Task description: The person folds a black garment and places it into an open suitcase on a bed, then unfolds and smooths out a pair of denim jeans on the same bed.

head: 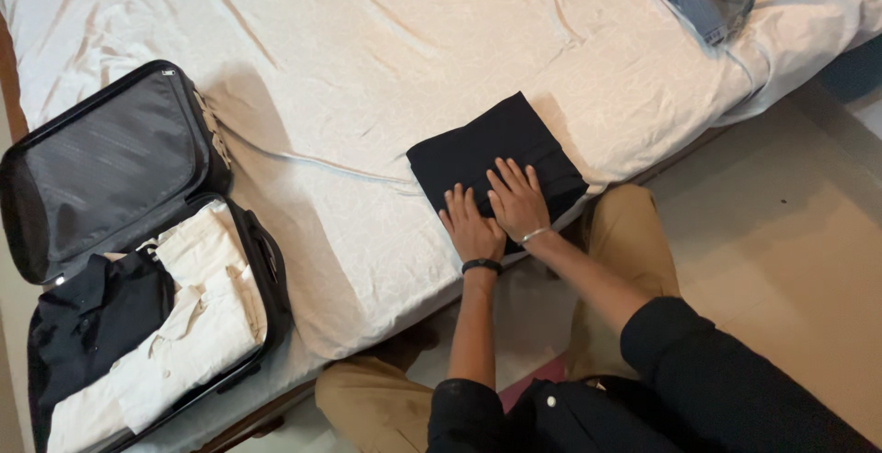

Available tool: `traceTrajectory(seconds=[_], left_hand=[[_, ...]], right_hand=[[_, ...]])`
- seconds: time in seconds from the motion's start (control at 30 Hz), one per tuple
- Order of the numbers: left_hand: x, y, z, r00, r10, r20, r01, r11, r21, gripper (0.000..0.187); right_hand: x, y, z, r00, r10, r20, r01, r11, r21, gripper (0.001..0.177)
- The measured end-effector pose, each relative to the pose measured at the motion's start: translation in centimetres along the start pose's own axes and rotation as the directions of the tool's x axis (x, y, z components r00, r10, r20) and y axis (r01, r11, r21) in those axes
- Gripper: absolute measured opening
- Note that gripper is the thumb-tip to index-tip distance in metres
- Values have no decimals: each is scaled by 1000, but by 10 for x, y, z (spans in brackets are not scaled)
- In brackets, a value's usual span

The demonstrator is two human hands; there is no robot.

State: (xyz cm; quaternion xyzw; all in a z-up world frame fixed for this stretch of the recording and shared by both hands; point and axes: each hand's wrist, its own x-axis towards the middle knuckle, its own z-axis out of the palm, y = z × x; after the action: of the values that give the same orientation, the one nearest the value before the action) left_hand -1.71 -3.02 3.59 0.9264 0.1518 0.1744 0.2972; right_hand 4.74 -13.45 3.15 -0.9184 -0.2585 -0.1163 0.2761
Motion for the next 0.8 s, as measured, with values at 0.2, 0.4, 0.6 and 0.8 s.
traceTrajectory(seconds=[0.2, 0.4, 0.6, 0.8], left_hand=[[25, -4, 2, 975, 128, 181, -148, 983, 106, 64], [43, -12, 3, 981, 79, 180, -108, 982, 156, 57], [71, -15, 5, 970, -33, 239, -13, 982, 189, 65], [93, -27, 12, 967, -29, 255, -21, 981, 192, 68]], right_hand=[[34, 22, 0, 977, -41, 209, 55, 997, -61, 54], [60, 25, -3, 927, 45, 373, 19, 986, -168, 64], [95, 34, -7, 837, 137, 530, -77, 988, -134, 84], [113, 38, 5, 837, 161, 523, -86, 982, -165, 91]])
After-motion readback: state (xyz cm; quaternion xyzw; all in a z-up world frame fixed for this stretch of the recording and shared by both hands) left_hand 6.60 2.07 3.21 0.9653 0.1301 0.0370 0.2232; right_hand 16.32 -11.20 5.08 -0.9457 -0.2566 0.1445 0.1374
